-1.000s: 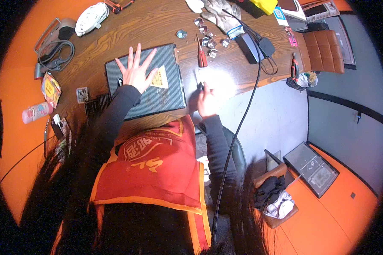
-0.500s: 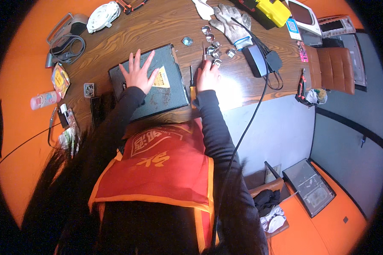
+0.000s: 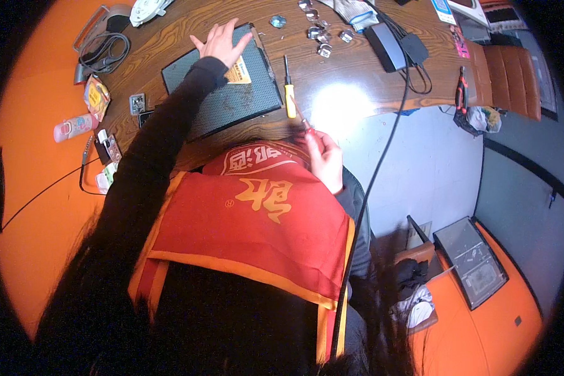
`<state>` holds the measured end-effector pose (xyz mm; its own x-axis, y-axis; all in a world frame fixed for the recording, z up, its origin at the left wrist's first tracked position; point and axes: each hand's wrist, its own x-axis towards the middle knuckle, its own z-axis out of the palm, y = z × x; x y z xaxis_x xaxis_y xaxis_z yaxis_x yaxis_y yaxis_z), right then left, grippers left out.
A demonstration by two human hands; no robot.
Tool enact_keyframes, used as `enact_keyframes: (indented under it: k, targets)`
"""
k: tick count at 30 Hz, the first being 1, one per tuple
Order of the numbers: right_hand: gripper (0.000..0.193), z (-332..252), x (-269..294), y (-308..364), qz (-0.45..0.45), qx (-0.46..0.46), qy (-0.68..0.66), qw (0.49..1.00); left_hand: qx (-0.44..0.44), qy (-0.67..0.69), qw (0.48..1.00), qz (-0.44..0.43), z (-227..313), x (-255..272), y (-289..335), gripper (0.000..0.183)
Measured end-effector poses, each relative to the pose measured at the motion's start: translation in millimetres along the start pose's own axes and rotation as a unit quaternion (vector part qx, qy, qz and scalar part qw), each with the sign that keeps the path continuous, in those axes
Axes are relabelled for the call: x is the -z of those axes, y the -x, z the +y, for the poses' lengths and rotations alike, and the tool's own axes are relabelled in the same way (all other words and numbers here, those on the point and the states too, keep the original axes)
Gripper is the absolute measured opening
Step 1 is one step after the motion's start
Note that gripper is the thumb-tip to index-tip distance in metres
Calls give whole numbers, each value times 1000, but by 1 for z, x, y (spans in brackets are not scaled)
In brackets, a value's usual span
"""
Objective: The person assembles a small speaker by placing a metal grille over the driver, then securing it with screws using a screwdriver. They flip the speaker, attach a handle bracket, and fasten it with additional screws. The person then removes the grille and bracket, leaving the speaker partially disassembled.
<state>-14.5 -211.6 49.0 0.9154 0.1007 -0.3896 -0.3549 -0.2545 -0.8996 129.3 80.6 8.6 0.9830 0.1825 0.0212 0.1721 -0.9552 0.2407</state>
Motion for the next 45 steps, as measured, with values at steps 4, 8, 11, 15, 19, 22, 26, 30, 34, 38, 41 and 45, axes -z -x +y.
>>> enact_keyframes:
  k: [4, 8, 11, 15, 19, 22, 26, 30, 34, 38, 41, 45]
  targets:
    - [25, -5, -3, 24, 9, 12, 44, 999, 25, -60, 994, -83, 3, -3, -17, 75]
    - [24, -7, -9, 19, 26, 2, 90, 996, 17, -24, 998, -48, -7, -16, -21, 78]
    - [23, -12, -14, 13, 23, 47, 107, 993, 21, -11, 999, -46, -17, -28, -26, 79]
    - [23, -27, -17, 10, 16, 59, 184, 981, 11, -29, 999, 8, -11, -27, -21, 72]
    - [21, -43, -17, 10, 15, 64, 221, 973, -146, -50, 981, 120, 23, -11, 32, 54]
    - [21, -52, -19, 7, -5, 85, 206, 975, -242, -41, 969, -19, 27, 2, 89, 49]
    - [20, -63, -22, 3, -21, 134, 271, 953, -276, -29, 960, -17, 23, 5, 96, 51]
    - [19, -77, -24, 0, -38, 127, 326, 936, -280, -29, 957, -72, 21, 2, 91, 62]
    - [15, -95, -27, -11, -68, 147, 357, 920, -296, -12, 954, -54, 19, 3, 93, 64]
    - [14, -112, -32, -27, -94, 158, 404, 896, -297, -28, 953, -57, 21, 3, 94, 67]
    - [15, -120, -42, -32, -108, 138, 458, 872, -293, -27, 954, -53, 22, 2, 95, 68]
    - [15, -131, -53, -19, -117, 132, 516, 838, -293, -15, 954, -54, 21, 2, 96, 71]
